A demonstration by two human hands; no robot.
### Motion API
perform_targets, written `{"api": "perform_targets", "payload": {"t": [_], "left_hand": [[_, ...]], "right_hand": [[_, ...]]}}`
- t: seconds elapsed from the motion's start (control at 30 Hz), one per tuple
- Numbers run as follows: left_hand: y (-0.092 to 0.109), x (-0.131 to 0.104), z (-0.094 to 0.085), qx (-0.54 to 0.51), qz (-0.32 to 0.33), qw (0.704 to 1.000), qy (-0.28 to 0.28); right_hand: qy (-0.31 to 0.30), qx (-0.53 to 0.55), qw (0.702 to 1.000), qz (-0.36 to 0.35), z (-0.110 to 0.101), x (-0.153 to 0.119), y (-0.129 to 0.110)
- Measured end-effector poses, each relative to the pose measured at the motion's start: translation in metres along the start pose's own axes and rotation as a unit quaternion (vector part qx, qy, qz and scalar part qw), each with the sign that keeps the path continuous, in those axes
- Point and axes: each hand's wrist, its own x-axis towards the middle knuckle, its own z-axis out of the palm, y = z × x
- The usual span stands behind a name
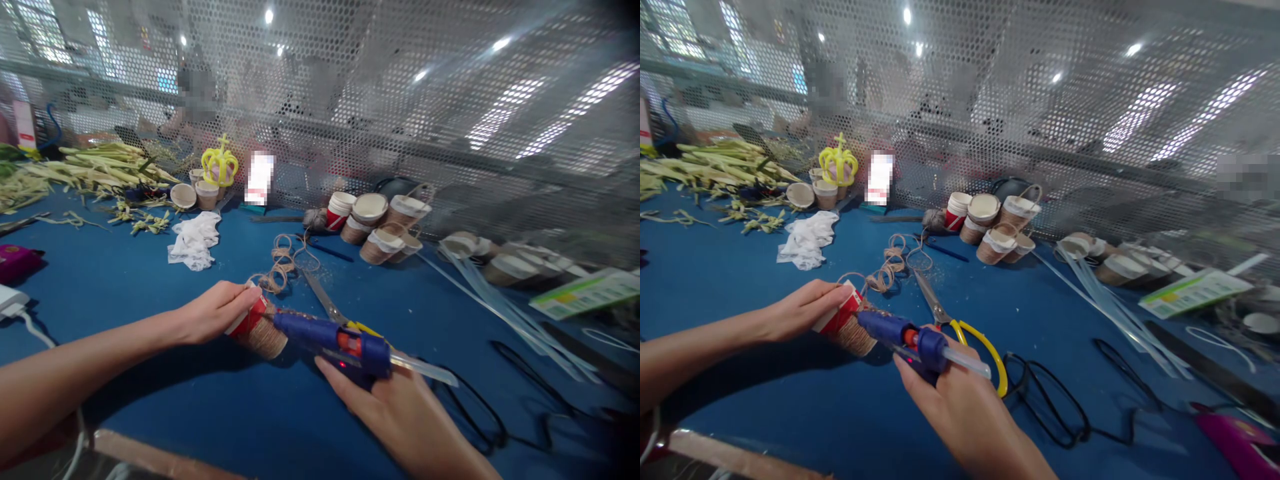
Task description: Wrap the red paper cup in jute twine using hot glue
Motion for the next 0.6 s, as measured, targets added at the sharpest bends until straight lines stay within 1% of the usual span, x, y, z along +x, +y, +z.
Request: {"api": "perform_targets", "payload": {"t": [0.1,0.2,0.27,0.37,0.5,0.6], "left_hand": [[0.0,0.0,0.001,-0.02,0.006,1.0,-0.015],[0.0,-0.001,0.001,-0.002,0.008,1.0,-0.007],[0.0,-0.002,0.001,0.011,0.006,1.0,-0.001],[0.001,-0.002,0.001,0.008,0.012,1.0,-0.008],[0.002,-0.002,0.001,0.022,0.019,1.0,-0.006],[0.001,-0.003,0.002,0.015,0.021,1.0,-0.01]], "right_hand": [[-0.012,0.034,0.999,-0.006,0.0,0.001,-0.002],[-0.003,0.024,1.0,-0.003,-0.001,0.0,0.004],[-0.012,0.015,1.0,0.005,-0.001,-0.001,0.009],[-0.02,0.014,0.999,0.021,0.0,-0.005,0.015],[-0.02,0.026,0.999,0.026,0.001,-0.007,0.015],[-0.024,0.032,0.999,0.007,-0.002,-0.005,0.013]]}}
